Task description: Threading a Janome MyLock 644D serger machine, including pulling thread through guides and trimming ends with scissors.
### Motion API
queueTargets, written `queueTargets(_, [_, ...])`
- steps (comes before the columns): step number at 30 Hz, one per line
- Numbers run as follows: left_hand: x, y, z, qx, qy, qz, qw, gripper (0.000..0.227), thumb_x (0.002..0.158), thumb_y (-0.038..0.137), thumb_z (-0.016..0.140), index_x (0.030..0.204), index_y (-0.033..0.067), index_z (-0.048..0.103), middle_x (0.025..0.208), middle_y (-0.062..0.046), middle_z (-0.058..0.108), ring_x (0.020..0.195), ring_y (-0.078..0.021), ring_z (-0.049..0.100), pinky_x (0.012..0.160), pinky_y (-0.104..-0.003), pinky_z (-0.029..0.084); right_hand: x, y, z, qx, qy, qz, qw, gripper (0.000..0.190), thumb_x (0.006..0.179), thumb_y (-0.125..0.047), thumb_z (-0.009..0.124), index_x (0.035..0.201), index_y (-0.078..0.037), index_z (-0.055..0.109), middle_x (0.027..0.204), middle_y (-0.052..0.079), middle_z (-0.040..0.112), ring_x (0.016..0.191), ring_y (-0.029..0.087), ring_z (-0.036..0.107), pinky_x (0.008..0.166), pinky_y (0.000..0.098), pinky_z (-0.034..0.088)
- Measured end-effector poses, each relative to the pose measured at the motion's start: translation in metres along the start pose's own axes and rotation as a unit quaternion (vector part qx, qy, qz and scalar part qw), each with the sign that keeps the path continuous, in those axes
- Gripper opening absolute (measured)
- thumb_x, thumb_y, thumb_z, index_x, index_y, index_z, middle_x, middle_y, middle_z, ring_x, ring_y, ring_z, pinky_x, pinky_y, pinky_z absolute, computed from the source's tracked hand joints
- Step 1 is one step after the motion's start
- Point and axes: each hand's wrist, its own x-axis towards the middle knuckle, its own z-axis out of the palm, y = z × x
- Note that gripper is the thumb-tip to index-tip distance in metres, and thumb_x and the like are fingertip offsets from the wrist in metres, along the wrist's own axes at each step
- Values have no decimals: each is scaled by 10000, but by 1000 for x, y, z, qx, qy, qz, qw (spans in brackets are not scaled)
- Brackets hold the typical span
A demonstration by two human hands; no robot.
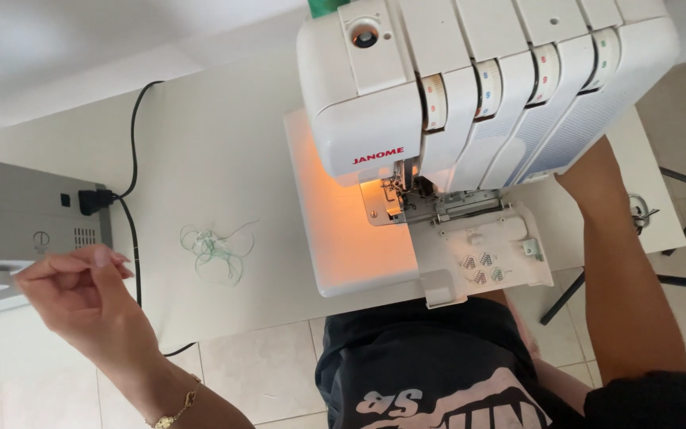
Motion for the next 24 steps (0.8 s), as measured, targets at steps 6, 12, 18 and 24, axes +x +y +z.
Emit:
queueTargets(6, [-4, 9, -1, -78, -30, -47, 995, 215, 1234, -52, 526, 1212, 135, 421, 974, -65, 564, 901, -160, 592, 997, -314, 549, -16, -15, -4, -18, 10, 1, 1000, 345, 1245, -331, 366, 1266, -15, 502, 876, 136, 620, 770, 227, 560, 756, 393, 477])
queueTargets(12, [-12, -30, -33, -449, -97, -65, 886, 296, 1157, -91, 435, 1258, 156, 563, 1021, -32, 589, 1019, -196, 663, 1120, -454, 689, -29, -17, -18, -34, 41, 12, 999, 347, 1250, -332, 367, 1237, -13, 503, 814, 135, 625, 714, 218, 555, 726, 386, 467])
queueTargets(18, [-15, -29, -33, -381, -147, -2, 913, 187, 1194, 26, 485, 1191, 208, 443, 921, -8, 510, 686, -127, 586, 587, -258, 589, -65, -5, -16, 62, 121, 17, 991, 262, 1256, -234, 419, 1120, -57, 557, 811, 73, 612, 676, 157, 518, 673, 307, 437])
queueTargets(24, [-17, -30, -24, -292, -115, -9, 950, 182, 1196, 113, 574, 1170, 242, 448, 884, 2, 518, 649, -137, 582, 550, -253, 522, -108, 35, 34, 574, 30, 29, 818, 245, 1095, -204, 647, 1254, -36, 728, 1331, 149, 745, 836, 122, 673, 683, 235, 566])
